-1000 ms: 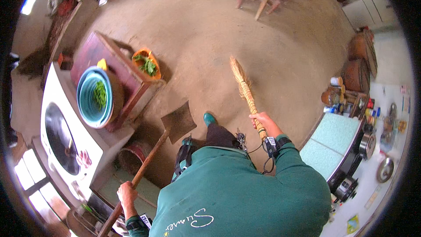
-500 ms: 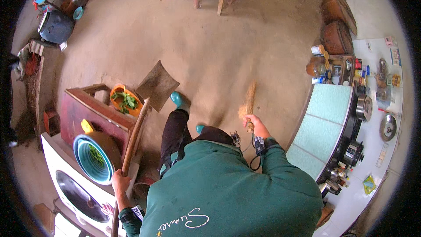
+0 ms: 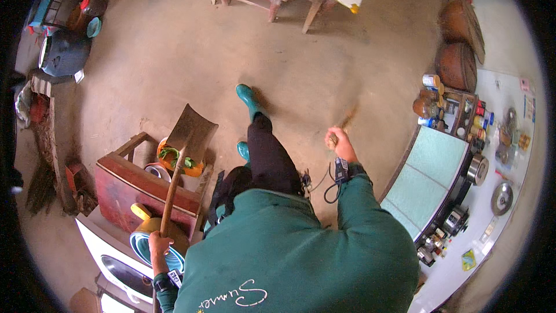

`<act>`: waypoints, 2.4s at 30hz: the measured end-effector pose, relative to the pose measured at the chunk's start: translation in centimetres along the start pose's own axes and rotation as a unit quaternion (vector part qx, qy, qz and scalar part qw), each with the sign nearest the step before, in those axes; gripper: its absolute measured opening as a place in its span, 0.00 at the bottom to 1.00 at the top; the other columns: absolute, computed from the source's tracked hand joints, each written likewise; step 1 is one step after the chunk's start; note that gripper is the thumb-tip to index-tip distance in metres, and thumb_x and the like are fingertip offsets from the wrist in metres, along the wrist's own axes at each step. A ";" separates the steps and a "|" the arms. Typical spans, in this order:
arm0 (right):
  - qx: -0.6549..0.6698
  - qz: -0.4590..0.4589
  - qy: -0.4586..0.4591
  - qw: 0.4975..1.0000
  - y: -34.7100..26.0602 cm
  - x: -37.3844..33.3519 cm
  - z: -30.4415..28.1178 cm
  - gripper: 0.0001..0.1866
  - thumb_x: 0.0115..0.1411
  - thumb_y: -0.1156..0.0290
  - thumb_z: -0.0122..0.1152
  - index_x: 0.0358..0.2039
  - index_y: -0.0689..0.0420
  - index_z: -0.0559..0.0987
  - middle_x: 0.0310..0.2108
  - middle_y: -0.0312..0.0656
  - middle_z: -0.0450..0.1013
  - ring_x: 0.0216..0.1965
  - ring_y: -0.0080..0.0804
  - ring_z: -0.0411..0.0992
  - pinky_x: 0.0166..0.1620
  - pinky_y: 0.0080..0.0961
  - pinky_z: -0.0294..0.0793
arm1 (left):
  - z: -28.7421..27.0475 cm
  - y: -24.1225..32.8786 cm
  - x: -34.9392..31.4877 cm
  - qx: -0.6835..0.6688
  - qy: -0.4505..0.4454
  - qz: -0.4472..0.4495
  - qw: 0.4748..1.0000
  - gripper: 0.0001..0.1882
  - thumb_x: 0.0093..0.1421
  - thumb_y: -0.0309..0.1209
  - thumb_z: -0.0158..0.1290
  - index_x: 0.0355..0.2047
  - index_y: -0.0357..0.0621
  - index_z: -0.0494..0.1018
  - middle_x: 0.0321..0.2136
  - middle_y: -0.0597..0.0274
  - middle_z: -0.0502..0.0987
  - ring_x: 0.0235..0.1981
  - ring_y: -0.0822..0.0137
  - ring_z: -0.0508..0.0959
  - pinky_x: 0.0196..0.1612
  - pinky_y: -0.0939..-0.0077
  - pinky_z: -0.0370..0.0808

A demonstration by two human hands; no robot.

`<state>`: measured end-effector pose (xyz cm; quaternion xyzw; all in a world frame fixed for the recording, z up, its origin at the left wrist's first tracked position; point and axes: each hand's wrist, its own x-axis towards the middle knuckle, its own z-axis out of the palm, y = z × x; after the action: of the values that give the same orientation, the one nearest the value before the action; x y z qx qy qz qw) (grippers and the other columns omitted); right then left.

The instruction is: The person sweeps a concrete floor with a straw broom and uses a metal dustpan to collect debris. They move a bucket and a bowl of vegetables to clear the area, then sweep dust and straw into the dustpan. The person also picks up a brick and a wooden board, places them aside, and continues sweeping before carrying the bucket out of the room.

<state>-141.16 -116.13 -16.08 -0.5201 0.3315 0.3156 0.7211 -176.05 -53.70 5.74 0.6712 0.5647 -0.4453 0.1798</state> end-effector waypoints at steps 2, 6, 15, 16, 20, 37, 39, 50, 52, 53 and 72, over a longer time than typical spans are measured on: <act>-0.180 0.125 0.009 0.976 -2.7 5.6 4.9 0.14 0.57 0.59 0.55 0.23 0.56 0.73 0.16 0.38 0.68 0.19 0.29 0.69 0.23 0.24 0.68 | -1.1 2.2 0.4 -0.004 0.001 -0.017 1.000 0.13 0.40 0.25 0.63 0.28 0.35 0.75 0.21 0.51 0.78 0.20 0.58 0.79 0.25 0.64 0.76; -0.199 0.258 -0.038 0.945 -8.0 13.5 13.5 0.13 0.57 0.62 0.54 0.21 0.56 0.72 0.16 0.42 0.70 0.15 0.32 0.67 0.21 0.27 0.67 | -3.2 6.3 1.5 -0.037 -0.019 -0.053 0.998 0.11 0.40 0.24 0.62 0.25 0.34 0.75 0.17 0.53 0.76 0.17 0.60 0.77 0.21 0.66 0.74; -0.297 0.201 0.022 0.933 -20.3 12.8 20.5 0.08 0.52 0.75 0.56 0.18 0.58 0.70 0.14 0.39 0.67 0.15 0.30 0.68 0.18 0.28 0.68 | -6.4 9.2 1.0 -0.142 -0.059 -0.076 0.985 0.07 0.41 0.20 0.58 0.21 0.34 0.71 0.12 0.58 0.71 0.11 0.67 0.72 0.13 0.72 0.66; -0.367 0.157 -0.012 0.917 -20.8 14.4 21.3 0.07 0.51 0.75 0.55 0.18 0.59 0.70 0.14 0.40 0.67 0.15 0.30 0.69 0.18 0.29 0.69 | -6.4 9.4 1.4 -0.145 -0.063 -0.084 0.984 0.07 0.41 0.20 0.58 0.21 0.34 0.71 0.13 0.58 0.71 0.11 0.67 0.72 0.12 0.72 0.66; -0.584 0.148 0.074 0.795 -20.9 24.3 24.2 0.07 0.48 0.72 0.57 0.18 0.62 0.73 0.15 0.45 0.70 0.15 0.34 0.71 0.18 0.34 0.71 | -5.8 9.7 3.2 -0.164 -0.066 -0.061 0.982 0.08 0.42 0.20 0.58 0.23 0.34 0.71 0.13 0.58 0.71 0.11 0.67 0.71 0.12 0.72 0.66; -0.351 0.212 0.040 0.911 -5.6 20.2 30.0 0.11 0.53 0.66 0.53 0.17 0.56 0.69 0.12 0.42 0.66 0.13 0.36 0.67 0.18 0.36 0.68 | -4.1 3.9 7.8 -0.106 -0.054 -0.018 0.993 0.13 0.41 0.28 0.60 0.29 0.36 0.75 0.20 0.50 0.77 0.21 0.57 0.79 0.26 0.64 0.77; -0.221 0.249 -0.042 0.942 -1.6 24.2 36.3 0.10 0.52 0.67 0.55 0.18 0.55 0.67 0.12 0.40 0.65 0.13 0.36 0.65 0.19 0.32 0.66 | -4.7 3.8 7.3 -0.076 -0.091 -0.075 0.990 0.13 0.49 0.31 0.55 0.35 0.40 0.77 0.35 0.43 0.79 0.41 0.45 0.78 0.45 0.56 0.74; -0.340 0.276 -0.168 0.883 14.2 23.6 77.2 0.06 0.52 0.77 0.56 0.22 0.57 0.69 0.16 0.39 0.65 0.16 0.33 0.67 0.21 0.31 0.70 | -5.4 3.6 5.4 -0.199 -0.098 -0.151 0.963 0.15 0.48 0.33 0.58 0.37 0.42 0.75 0.36 0.45 0.79 0.41 0.48 0.79 0.46 0.56 0.75; -0.361 0.283 -0.216 0.862 17.5 22.5 83.5 0.07 0.52 0.77 0.56 0.20 0.57 0.69 0.16 0.38 0.65 0.16 0.32 0.67 0.18 0.32 0.68 | -5.5 3.9 5.4 -0.227 -0.117 -0.167 0.952 0.16 0.48 0.33 0.58 0.37 0.42 0.75 0.36 0.45 0.79 0.41 0.48 0.79 0.46 0.56 0.75; -0.362 0.342 -0.265 0.826 19.0 22.0 86.7 0.06 0.52 0.78 0.56 0.21 0.58 0.69 0.15 0.37 0.64 0.15 0.31 0.66 0.18 0.32 0.68 | -5.9 4.3 5.6 -0.221 -0.120 -0.172 0.953 0.16 0.48 0.33 0.58 0.37 0.41 0.75 0.36 0.45 0.79 0.41 0.48 0.79 0.46 0.57 0.75; -0.625 0.207 -0.188 0.729 13.3 29.2 114.5 0.03 0.52 0.80 0.53 0.23 0.61 0.71 0.15 0.43 0.67 0.15 0.34 0.69 0.17 0.34 0.72 | -16.2 10.0 12.2 -0.462 -0.234 -0.339 0.785 0.21 0.42 0.34 0.63 0.37 0.36 0.77 0.37 0.43 0.79 0.42 0.47 0.79 0.47 0.58 0.76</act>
<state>-117.71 0.43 -19.41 -0.7015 0.0166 0.6845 0.1979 -160.90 -37.36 2.08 0.1484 0.8347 -0.3071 0.4325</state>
